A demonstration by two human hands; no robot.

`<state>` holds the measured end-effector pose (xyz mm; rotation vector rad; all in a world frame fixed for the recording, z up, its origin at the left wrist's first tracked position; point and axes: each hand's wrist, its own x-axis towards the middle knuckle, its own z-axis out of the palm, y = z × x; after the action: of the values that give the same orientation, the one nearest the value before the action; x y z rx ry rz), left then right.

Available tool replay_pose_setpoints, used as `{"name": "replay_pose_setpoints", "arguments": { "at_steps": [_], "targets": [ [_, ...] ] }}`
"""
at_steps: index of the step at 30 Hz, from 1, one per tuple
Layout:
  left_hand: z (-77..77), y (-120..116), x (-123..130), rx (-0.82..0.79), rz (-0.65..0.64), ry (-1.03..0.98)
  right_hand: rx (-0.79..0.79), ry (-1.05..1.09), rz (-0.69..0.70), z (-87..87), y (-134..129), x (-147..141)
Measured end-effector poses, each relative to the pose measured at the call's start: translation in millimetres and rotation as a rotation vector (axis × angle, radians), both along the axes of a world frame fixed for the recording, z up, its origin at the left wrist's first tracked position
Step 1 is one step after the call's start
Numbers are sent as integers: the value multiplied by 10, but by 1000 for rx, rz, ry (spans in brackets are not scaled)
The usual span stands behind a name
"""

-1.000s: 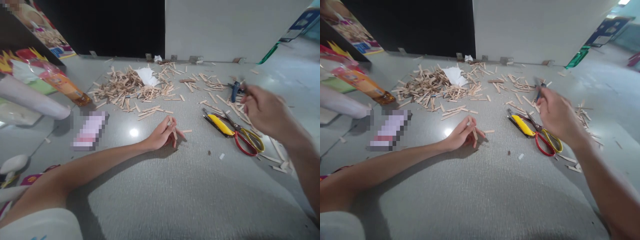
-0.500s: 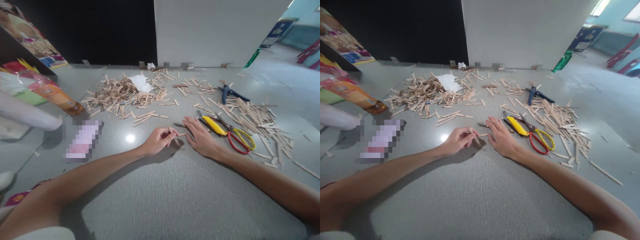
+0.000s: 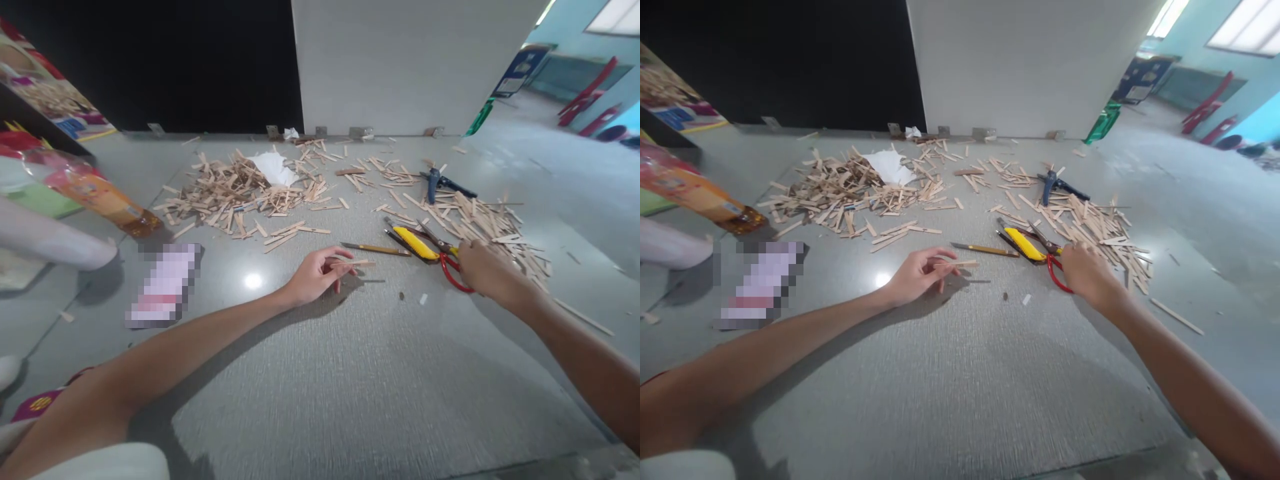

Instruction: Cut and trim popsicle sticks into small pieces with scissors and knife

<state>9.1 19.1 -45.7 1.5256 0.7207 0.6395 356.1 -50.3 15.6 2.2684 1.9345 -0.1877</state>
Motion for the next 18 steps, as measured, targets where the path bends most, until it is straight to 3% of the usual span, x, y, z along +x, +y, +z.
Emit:
{"name": "replay_pose_setpoints", "arguments": {
  "at_steps": [3, 5, 9, 14, 18],
  "targets": [
    [-11, 1, 6, -21, -2, 3, 44, -35, -133, 53, -102, -10],
    [-13, 1, 13, -36, 0, -8, 59, 16, -143, 111, -149, -43],
    [7, -4, 15, -43, 9, -14, 79, 179, -127, 117, -224, -97],
    [67, -18, -5, -33, 16, 9, 214, 356, -265, 29, -234, -86],
    [82, -27, 14, -36, 21, 4, 366, 583, -328, 129, -233, -185]
  ]
}}
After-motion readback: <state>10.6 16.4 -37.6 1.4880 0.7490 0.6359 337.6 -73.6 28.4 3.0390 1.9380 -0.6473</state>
